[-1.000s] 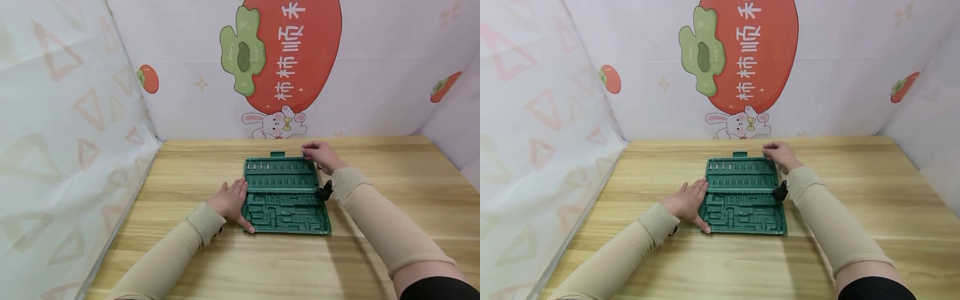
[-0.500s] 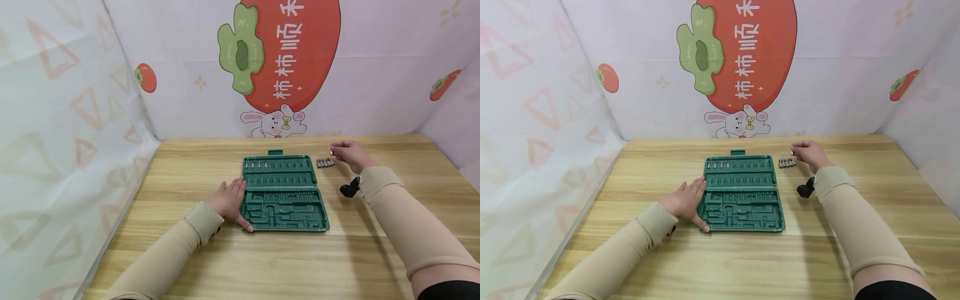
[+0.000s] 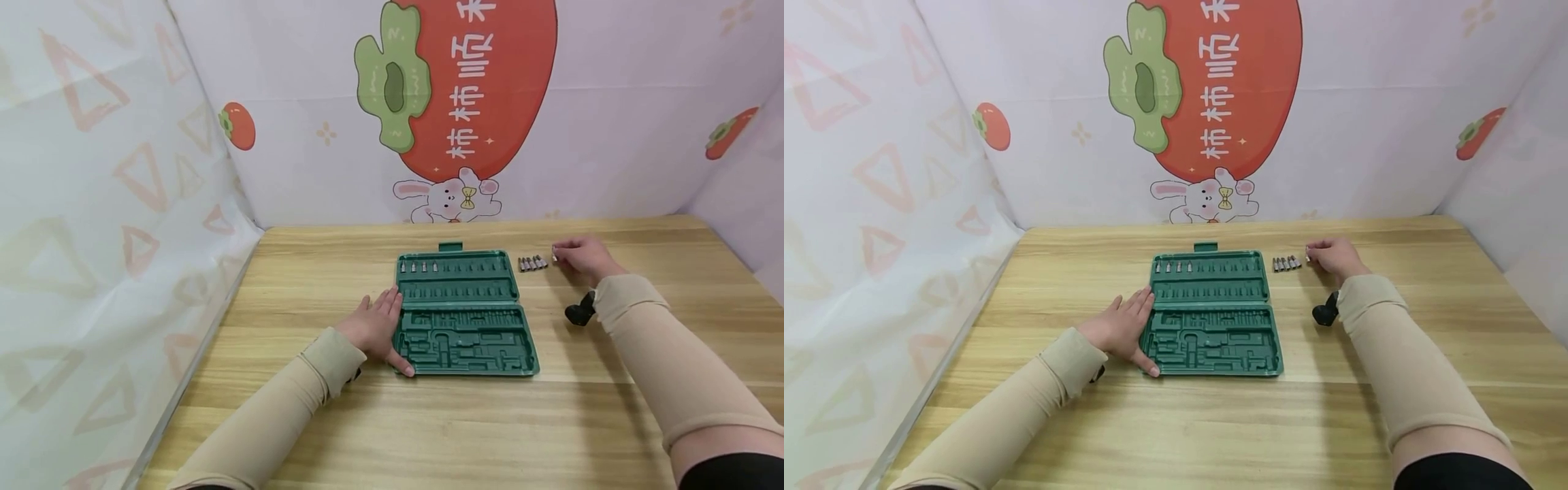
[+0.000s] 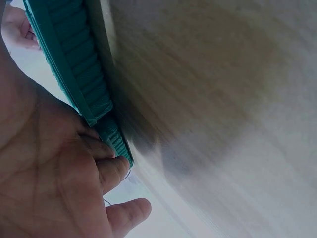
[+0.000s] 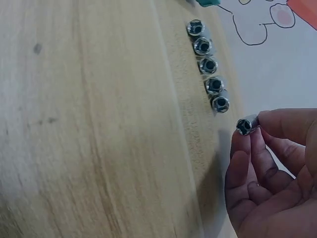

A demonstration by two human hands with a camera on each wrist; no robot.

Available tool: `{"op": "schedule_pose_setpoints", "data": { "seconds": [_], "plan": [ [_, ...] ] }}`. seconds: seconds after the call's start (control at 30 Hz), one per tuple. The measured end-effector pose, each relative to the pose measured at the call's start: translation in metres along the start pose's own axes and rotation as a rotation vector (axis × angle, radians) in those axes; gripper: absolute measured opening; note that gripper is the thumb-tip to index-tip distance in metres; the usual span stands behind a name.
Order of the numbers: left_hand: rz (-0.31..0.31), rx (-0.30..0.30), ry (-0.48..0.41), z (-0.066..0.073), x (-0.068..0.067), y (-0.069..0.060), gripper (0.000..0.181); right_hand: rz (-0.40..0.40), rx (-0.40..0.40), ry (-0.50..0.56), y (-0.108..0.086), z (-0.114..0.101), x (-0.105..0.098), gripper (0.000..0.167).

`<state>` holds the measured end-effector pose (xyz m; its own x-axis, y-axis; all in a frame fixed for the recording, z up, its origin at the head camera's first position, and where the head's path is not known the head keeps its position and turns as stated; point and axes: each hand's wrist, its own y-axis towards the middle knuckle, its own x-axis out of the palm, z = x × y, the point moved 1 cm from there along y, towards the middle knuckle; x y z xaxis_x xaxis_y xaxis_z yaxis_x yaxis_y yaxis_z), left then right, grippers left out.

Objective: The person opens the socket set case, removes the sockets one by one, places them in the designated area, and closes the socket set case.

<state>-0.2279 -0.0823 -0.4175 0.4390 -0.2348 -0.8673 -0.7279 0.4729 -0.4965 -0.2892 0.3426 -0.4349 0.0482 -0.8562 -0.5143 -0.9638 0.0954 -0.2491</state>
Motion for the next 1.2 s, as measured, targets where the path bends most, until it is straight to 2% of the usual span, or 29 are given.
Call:
{"op": "schedule_pose_setpoints", "data": {
  "seconds": [0.3,0.57,0.8,1.2],
  "plan": [
    [-0.008,0.007,0.004,0.001,-0.001,0.000,0.145,0.022,0.044,-0.088,0.003,0.002,0.007,0.045],
    [-0.016,0.004,-0.002,0.000,-0.001,0.001,0.145,0.010,0.024,-0.133,0.000,-0.002,0.011,0.045],
    [-0.013,0.001,-0.005,0.000,0.000,0.001,0.145,0.025,-0.019,-0.278,-0.004,-0.008,0.015,0.042],
    [-0.010,0.008,-0.015,0.000,0.000,0.002,0.145,0.035,-0.034,-0.335,-0.004,-0.010,0.018,0.040]
  ]
}}
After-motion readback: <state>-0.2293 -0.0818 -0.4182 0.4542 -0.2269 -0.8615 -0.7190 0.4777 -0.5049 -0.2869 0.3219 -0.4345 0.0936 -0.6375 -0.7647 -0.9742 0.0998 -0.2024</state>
